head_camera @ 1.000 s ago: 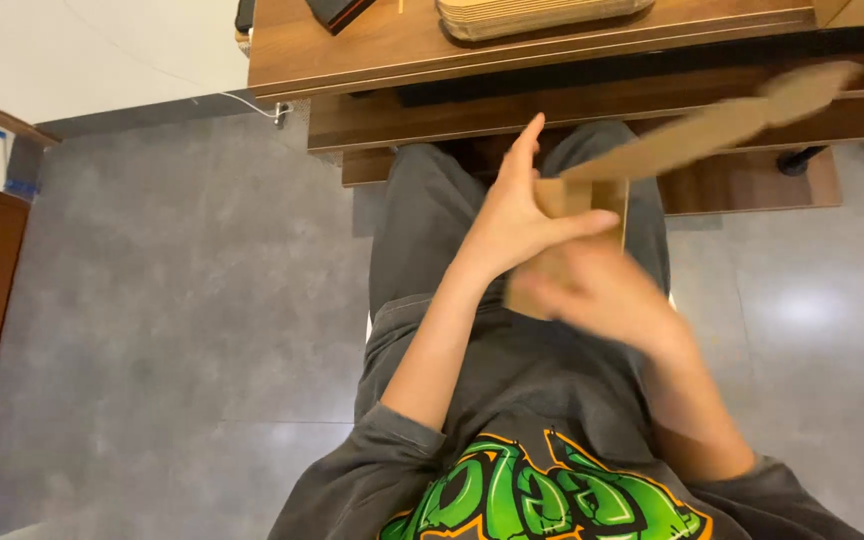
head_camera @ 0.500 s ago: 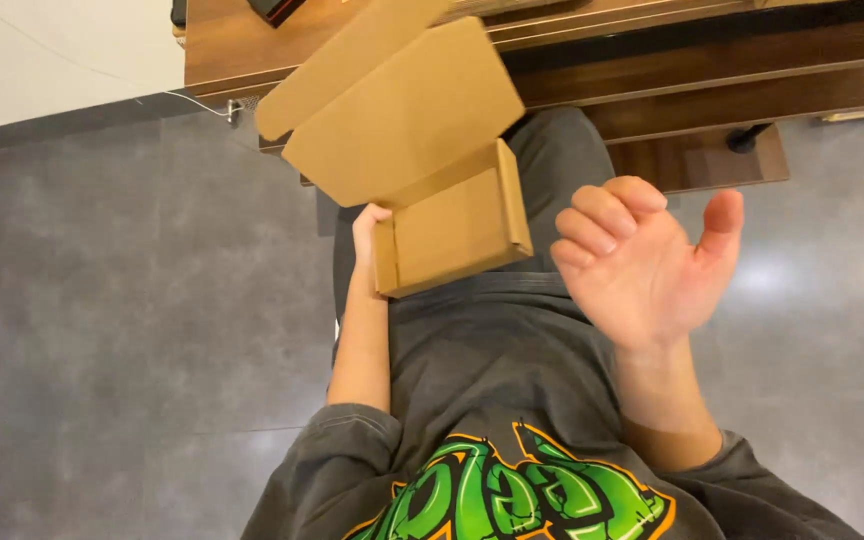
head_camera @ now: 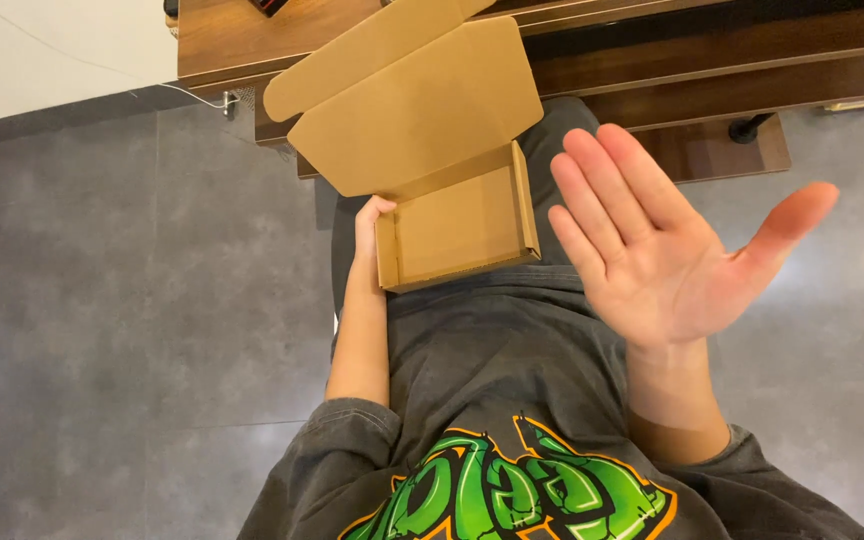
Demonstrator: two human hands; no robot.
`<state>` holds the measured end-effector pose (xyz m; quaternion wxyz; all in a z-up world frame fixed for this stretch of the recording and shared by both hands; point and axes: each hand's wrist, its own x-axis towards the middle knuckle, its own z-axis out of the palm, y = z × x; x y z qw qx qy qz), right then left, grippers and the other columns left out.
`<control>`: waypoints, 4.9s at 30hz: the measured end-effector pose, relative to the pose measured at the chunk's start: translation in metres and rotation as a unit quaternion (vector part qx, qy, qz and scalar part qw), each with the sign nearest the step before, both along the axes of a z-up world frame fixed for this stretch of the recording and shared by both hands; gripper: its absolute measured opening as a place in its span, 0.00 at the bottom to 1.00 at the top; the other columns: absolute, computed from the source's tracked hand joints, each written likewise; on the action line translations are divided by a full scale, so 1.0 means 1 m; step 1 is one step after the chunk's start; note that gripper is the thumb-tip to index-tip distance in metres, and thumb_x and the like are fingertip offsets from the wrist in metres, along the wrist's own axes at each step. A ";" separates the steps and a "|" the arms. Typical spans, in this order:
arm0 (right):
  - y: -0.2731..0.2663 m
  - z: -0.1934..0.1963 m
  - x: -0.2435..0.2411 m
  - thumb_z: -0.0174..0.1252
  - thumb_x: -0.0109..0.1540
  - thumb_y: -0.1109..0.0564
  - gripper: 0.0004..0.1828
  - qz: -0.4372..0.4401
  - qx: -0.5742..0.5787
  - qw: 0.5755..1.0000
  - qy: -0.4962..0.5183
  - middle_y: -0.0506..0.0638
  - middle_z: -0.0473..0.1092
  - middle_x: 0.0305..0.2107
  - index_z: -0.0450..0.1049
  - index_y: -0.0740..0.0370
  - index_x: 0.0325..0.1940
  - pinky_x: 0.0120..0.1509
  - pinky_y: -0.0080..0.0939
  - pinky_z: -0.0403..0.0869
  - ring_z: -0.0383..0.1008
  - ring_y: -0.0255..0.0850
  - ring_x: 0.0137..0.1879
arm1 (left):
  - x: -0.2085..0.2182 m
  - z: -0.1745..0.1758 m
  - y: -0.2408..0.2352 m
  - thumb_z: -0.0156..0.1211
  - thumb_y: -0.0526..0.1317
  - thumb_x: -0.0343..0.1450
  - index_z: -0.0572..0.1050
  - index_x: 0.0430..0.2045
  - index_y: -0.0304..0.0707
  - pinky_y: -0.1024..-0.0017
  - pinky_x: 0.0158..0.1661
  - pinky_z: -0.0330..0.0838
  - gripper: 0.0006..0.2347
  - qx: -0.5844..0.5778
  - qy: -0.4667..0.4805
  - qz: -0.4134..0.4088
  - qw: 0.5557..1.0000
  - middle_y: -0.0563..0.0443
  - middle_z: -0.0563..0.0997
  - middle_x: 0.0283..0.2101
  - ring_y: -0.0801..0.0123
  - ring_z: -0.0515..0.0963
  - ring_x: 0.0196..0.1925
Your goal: The person assembles a flat cardboard box by hand, folding and interlocking the side flaps to form a rectangular container. The person then closes the top flaps to complete the box.
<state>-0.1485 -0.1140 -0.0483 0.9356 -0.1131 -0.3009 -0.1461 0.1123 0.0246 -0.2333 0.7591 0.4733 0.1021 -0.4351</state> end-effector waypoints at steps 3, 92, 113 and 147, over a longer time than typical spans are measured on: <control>-0.001 -0.001 -0.002 0.34 0.56 0.20 0.61 0.019 -0.012 1.000 -0.013 0.57 0.19 0.71 0.21 0.63 0.73 0.81 0.50 0.23 0.14 0.45 0.78 | -0.004 0.012 0.000 0.54 0.39 0.57 0.70 0.26 0.41 0.67 0.32 0.66 0.08 0.040 -0.010 -0.004 0.999 0.50 0.76 0.31 0.62 0.75 0.30; -0.096 -0.107 0.101 0.57 0.64 0.49 0.14 -0.236 -0.293 0.763 0.526 0.46 0.72 0.45 0.73 0.55 0.51 0.54 0.41 0.75 0.77 0.37 0.48 | 0.043 0.074 0.012 0.55 0.34 0.71 0.64 0.63 0.42 0.61 0.57 0.71 0.23 -0.065 -0.355 -0.039 0.932 0.40 0.70 0.60 0.59 0.73 0.60; -0.058 -0.124 0.113 0.54 0.66 0.69 0.21 -0.679 -0.474 0.454 0.330 0.51 0.67 0.48 0.70 0.59 0.62 0.63 0.46 0.69 0.70 0.42 0.58 | -0.008 0.075 -0.022 0.57 0.33 0.73 0.78 0.48 0.47 0.69 0.55 0.72 0.11 0.084 -0.623 0.125 0.768 0.57 0.79 0.49 0.71 0.78 0.53; -0.045 -0.182 0.045 0.46 0.56 0.75 0.21 -0.364 -0.414 0.740 0.385 0.64 0.69 0.54 0.69 0.73 0.53 0.69 0.46 0.64 0.65 0.50 0.67 | -0.040 -0.005 0.044 0.43 0.48 0.76 0.63 0.62 0.42 0.56 0.70 0.29 0.20 -0.050 -0.527 -0.165 0.832 0.47 0.57 0.70 0.58 0.44 0.75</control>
